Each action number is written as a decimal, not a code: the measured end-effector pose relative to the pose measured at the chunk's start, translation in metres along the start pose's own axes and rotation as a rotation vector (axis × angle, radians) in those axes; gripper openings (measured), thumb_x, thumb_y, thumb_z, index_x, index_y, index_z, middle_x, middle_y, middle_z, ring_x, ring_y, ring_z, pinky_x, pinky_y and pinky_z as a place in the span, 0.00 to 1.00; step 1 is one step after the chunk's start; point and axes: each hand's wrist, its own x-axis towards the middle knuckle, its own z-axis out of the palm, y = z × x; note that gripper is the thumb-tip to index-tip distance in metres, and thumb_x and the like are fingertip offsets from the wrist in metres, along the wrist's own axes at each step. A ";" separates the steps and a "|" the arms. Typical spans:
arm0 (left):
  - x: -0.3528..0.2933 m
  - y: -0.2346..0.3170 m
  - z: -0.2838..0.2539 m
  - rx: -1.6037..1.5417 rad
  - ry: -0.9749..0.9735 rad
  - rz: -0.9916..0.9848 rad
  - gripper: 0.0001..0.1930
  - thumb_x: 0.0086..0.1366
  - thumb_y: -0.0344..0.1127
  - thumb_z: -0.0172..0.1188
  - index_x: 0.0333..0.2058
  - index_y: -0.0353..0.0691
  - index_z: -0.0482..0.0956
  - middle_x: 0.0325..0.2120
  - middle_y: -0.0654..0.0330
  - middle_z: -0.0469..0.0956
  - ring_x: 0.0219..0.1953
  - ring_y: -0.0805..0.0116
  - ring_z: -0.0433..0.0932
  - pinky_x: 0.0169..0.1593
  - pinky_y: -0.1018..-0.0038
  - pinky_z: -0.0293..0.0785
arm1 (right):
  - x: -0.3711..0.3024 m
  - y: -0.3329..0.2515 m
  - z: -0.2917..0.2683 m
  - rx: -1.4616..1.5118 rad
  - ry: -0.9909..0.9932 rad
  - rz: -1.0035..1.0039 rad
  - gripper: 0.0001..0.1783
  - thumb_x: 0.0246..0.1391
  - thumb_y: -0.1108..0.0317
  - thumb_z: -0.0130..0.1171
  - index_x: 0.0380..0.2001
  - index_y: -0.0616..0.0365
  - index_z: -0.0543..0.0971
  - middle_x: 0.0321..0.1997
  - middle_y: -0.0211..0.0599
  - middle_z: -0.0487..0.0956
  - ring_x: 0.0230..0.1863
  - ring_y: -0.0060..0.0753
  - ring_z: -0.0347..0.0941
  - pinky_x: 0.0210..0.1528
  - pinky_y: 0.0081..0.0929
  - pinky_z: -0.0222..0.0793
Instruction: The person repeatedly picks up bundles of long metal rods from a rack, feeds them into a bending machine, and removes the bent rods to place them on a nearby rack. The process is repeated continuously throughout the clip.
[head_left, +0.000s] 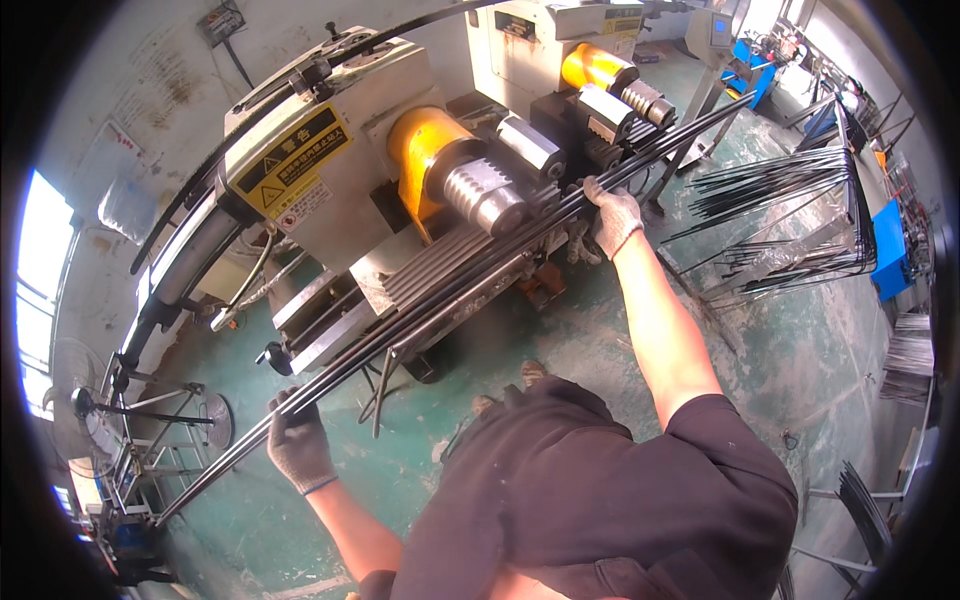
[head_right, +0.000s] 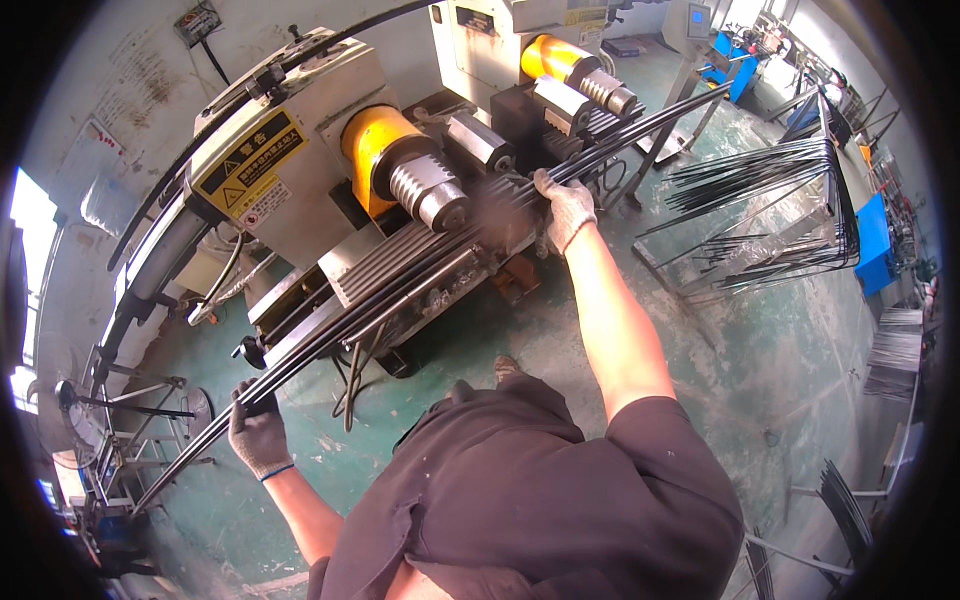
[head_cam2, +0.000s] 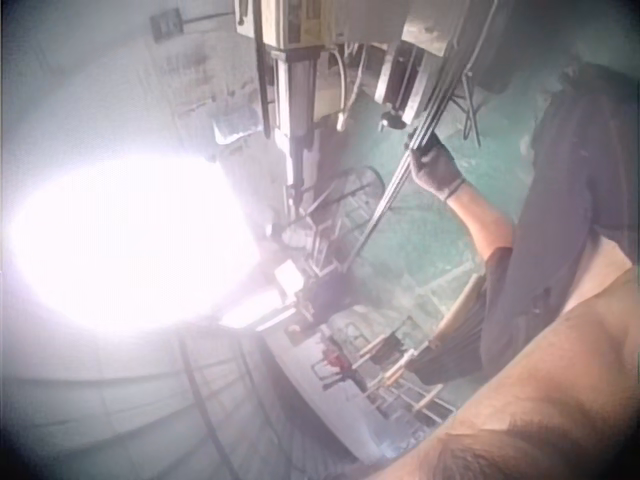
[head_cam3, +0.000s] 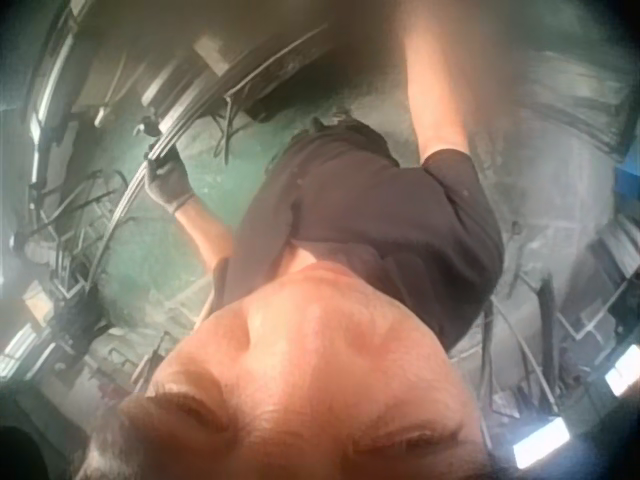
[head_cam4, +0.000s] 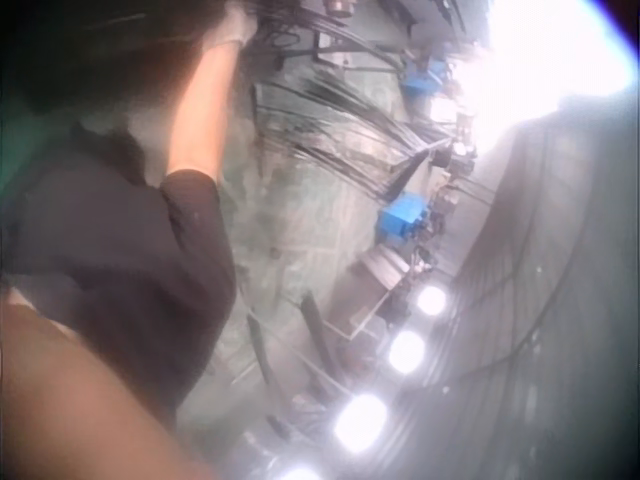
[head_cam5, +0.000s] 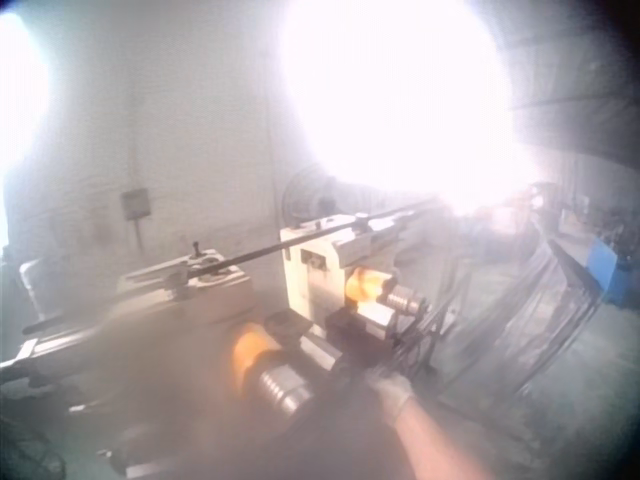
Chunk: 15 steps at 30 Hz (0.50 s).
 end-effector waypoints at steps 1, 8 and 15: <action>0.003 -0.005 -0.002 0.054 0.061 0.022 0.14 0.72 0.25 0.59 0.53 0.26 0.74 0.50 0.46 0.81 0.56 0.50 0.80 0.69 0.50 0.73 | 0.008 -0.002 0.008 -0.041 0.052 -0.018 0.22 0.67 0.65 0.69 0.57 0.66 0.77 0.52 0.45 0.84 0.48 0.45 0.82 0.51 0.47 0.82; 0.035 -0.032 -0.026 0.231 0.229 -0.025 0.18 0.79 0.37 0.56 0.52 0.22 0.77 0.51 0.46 0.80 0.56 0.55 0.78 0.68 0.61 0.73 | 0.070 0.018 0.011 -0.009 0.236 -0.024 0.20 0.71 0.57 0.64 0.54 0.63 0.81 0.44 0.39 0.87 0.41 0.40 0.84 0.43 0.40 0.82; 0.051 -0.060 -0.011 0.234 0.419 -0.014 0.17 0.80 0.36 0.54 0.51 0.24 0.77 0.47 0.49 0.81 0.53 0.56 0.79 0.63 0.62 0.75 | 0.107 0.035 0.023 0.186 0.262 0.170 0.14 0.67 0.64 0.69 0.46 0.66 0.83 0.38 0.42 0.85 0.35 0.39 0.82 0.40 0.36 0.82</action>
